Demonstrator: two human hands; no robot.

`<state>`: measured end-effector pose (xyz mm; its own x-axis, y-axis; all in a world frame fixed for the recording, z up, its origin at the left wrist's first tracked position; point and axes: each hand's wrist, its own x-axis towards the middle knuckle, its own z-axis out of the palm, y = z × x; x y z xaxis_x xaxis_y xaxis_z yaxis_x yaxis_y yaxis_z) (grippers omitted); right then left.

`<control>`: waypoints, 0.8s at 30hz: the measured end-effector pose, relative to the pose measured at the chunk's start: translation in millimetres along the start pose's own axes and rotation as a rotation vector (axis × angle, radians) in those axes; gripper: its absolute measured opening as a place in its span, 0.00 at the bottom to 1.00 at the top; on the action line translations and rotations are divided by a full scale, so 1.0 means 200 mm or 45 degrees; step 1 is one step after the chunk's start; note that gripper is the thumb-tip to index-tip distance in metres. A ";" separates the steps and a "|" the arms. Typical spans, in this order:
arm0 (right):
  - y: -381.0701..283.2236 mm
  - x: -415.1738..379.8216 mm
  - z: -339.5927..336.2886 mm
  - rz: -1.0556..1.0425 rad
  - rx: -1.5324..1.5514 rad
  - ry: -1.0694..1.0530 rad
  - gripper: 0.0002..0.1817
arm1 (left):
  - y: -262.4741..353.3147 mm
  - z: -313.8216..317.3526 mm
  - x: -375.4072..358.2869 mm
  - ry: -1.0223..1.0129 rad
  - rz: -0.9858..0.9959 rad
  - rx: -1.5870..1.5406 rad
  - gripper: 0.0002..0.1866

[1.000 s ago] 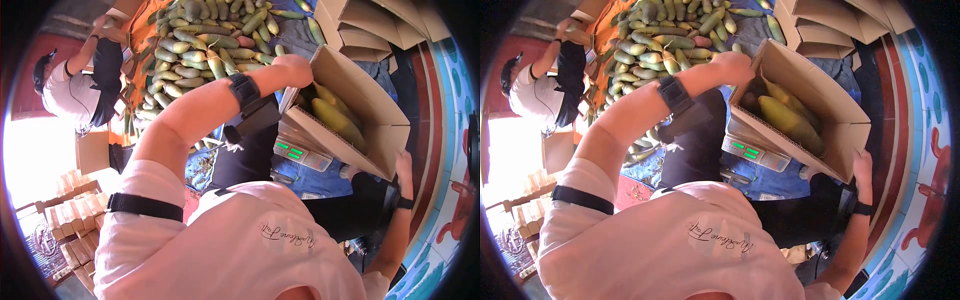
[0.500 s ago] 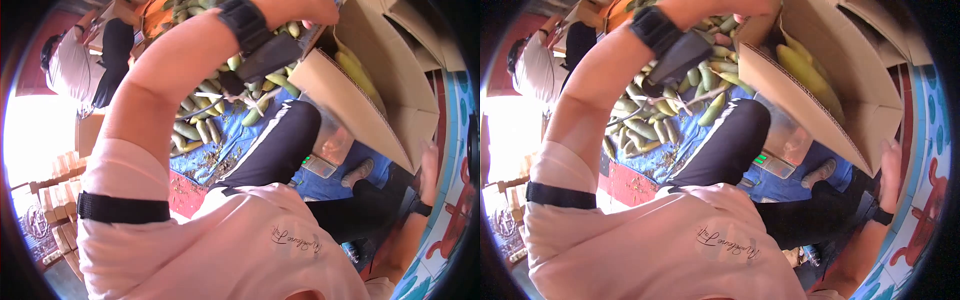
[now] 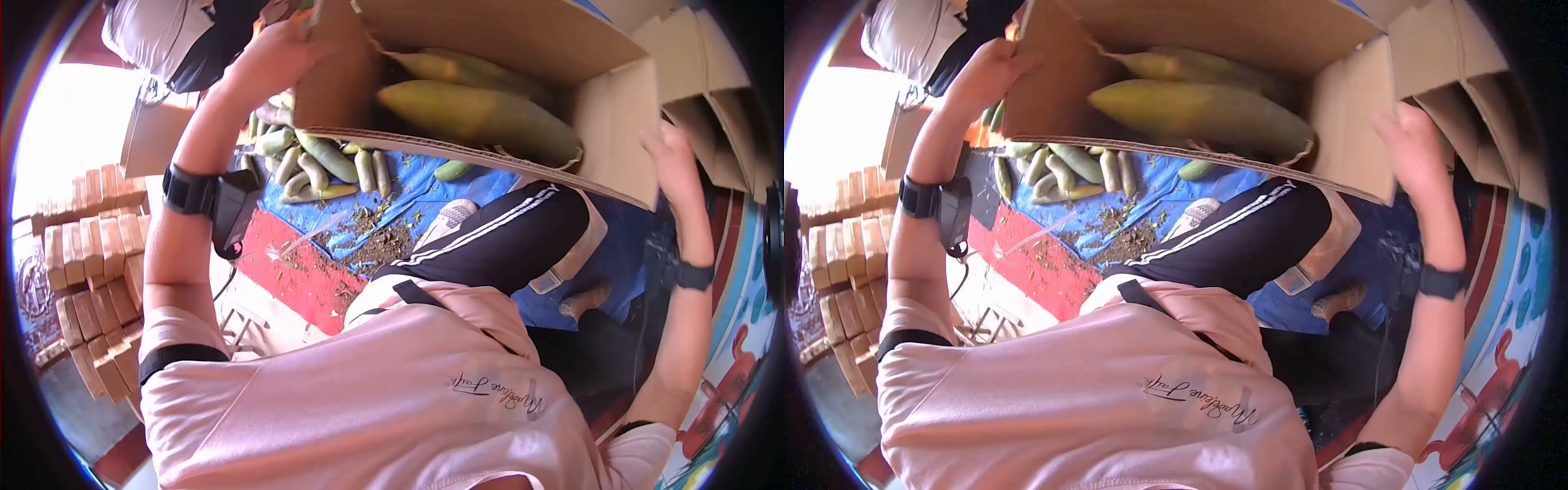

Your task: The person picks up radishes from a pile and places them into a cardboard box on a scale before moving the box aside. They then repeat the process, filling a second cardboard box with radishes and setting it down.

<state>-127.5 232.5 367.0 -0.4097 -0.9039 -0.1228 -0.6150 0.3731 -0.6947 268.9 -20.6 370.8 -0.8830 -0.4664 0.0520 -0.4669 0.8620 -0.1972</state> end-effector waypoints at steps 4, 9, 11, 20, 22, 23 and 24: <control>-0.09 0.17 0.41 -0.249 -0.151 -0.173 0.14 | -0.02 -0.02 -0.41 -0.081 -0.912 -0.642 0.17; -0.41 0.14 0.91 -0.486 -0.170 -0.370 0.13 | -0.16 0.24 -1.14 -0.085 -1.254 -0.821 0.16; -0.47 0.14 1.10 -0.525 -0.199 -0.465 0.14 | -0.08 0.24 -1.32 -0.039 -1.253 -0.601 0.15; -0.58 -0.03 1.58 -0.644 -0.377 -0.744 0.10 | 0.27 0.48 -1.89 -0.271 -1.966 -1.177 0.11; -0.61 -0.04 1.55 -0.641 -0.429 -0.761 0.09 | 0.36 0.50 -1.88 -0.281 -1.967 -1.184 0.11; -0.59 -0.03 1.56 -0.651 -0.436 -0.759 0.09 | 0.40 0.51 -1.86 -0.286 -1.969 -1.174 0.11; -0.55 -0.03 1.57 -0.652 -0.428 -0.732 0.09 | 0.44 0.52 -1.85 -0.310 -1.902 -1.093 0.11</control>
<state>154.6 130.4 221.9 0.3260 -0.9103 -0.2551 -0.8367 -0.1521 -0.5262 560.4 206.9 232.3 0.2852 -0.8394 -0.4626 -0.7666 -0.4895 0.4156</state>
